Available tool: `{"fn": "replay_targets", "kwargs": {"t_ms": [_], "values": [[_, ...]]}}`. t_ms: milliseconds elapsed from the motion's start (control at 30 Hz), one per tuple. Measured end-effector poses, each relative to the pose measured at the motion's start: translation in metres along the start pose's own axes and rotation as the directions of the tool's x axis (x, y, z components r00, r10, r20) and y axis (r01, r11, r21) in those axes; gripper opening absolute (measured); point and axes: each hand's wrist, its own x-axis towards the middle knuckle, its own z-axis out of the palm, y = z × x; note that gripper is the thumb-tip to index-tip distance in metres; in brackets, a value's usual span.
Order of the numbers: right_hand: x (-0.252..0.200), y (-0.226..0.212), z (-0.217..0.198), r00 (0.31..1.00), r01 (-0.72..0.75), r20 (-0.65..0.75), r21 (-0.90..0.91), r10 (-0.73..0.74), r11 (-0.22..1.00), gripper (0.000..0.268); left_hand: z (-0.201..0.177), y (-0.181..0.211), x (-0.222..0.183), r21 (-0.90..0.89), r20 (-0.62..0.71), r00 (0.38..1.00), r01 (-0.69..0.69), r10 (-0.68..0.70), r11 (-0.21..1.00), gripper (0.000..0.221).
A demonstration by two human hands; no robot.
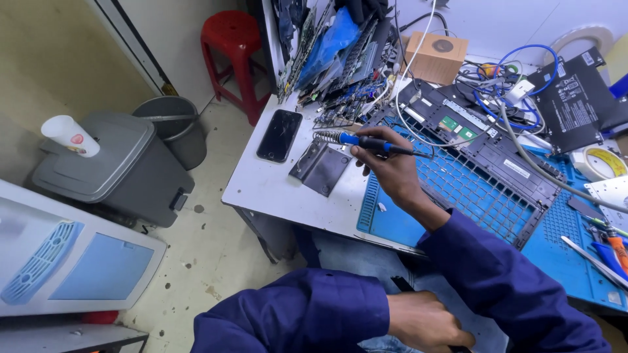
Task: Using a soldering iron to melt plastic rivets and secure components on a laptop frame during a repair process.
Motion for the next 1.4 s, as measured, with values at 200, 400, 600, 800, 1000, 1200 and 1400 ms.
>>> {"fn": "replay_targets", "kwargs": {"t_ms": [200,400,600,800,1000,1200,1400], "values": [[-0.010,0.002,0.000,0.997,0.016,0.075,0.060,-0.021,0.998,0.034,0.006,0.003,0.003,0.018,-0.074,0.997,0.027,-0.026,0.999,0.033],[-0.019,-0.011,-0.015,1.000,0.010,0.021,0.196,-0.015,0.980,0.026,-0.019,0.007,-0.023,0.236,-0.451,0.884,-0.012,0.121,0.972,0.044],[-0.061,-0.052,-0.077,0.996,-0.061,-0.059,0.195,0.074,0.979,0.029,-0.105,-0.004,-0.121,0.511,-0.752,0.593,0.252,0.286,0.822,0.043],[-0.132,-0.054,-0.169,0.957,-0.181,-0.204,0.136,0.206,0.974,0.026,-0.112,-0.083,-0.235,0.289,-0.903,0.418,0.760,-0.098,0.581,0.044],[-0.214,-0.026,-0.258,0.901,-0.301,-0.297,0.098,0.316,0.949,0.036,-0.096,-0.132,-0.284,0.155,-0.911,0.304,0.878,-0.280,0.452,0.062],[-0.229,-0.037,-0.292,0.853,-0.362,-0.376,0.070,0.361,0.929,0.035,-0.099,-0.131,-0.279,0.152,-0.890,0.306,0.898,-0.338,0.413,0.048],[-0.232,-0.032,-0.292,0.795,-0.420,-0.439,0.099,0.419,0.902,0.038,-0.100,-0.125,-0.271,0.212,-0.900,0.345,0.880,-0.267,0.425,0.019]]}}
